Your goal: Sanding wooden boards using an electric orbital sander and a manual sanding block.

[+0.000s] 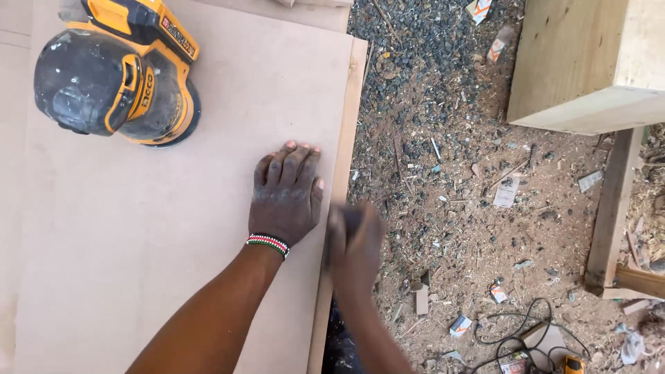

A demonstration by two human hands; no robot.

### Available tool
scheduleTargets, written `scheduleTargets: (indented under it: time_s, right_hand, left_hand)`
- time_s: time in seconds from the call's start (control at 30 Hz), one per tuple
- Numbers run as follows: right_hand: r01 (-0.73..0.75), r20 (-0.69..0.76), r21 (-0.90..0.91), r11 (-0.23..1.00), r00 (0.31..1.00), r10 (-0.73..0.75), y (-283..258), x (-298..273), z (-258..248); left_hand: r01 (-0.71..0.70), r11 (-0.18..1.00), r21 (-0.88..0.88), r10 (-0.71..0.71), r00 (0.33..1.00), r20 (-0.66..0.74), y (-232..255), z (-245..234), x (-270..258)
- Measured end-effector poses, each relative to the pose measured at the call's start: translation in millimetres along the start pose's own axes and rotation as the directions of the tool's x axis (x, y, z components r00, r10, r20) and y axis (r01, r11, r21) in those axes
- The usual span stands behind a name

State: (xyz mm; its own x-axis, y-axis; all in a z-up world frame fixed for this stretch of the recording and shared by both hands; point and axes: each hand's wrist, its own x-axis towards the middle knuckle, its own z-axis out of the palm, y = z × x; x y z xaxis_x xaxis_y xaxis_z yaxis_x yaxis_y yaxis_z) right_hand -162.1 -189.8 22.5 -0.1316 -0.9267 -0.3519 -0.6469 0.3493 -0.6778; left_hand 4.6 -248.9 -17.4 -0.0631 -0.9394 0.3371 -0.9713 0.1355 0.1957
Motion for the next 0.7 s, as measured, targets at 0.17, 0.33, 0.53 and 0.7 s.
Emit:
scheduleTargets:
  time_s: [0.17, 0.33, 0.53, 0.7]
  right_hand:
    - [-0.167, -0.084, -0.03, 0.985, 0.983, 0.164, -14, 28, 14]
    - [0.0, -0.22, 0.063, 0.998, 0.975, 0.014, -75, 215, 17]
    - [-0.046, 0.012, 0.005, 0.999, 0.999, 0.046, -26, 61, 1]
    - [-0.174, -0.027, -0.135, 0.976, 0.985, 0.171, 30, -23, 17]
  left_hand:
    - [0.011, 0.995, -0.096, -0.004, 0.998, 0.07, 3, -18, 5]
    - [0.009, 0.998, -0.065, -0.002, 0.995, 0.102, 4, -15, 4]
    - [0.024, 0.994, -0.107, -0.018, 0.999, 0.051, 3, -15, 8]
    - [0.032, 0.997, -0.073, -0.026, 0.996, 0.082, 2, -10, 6]
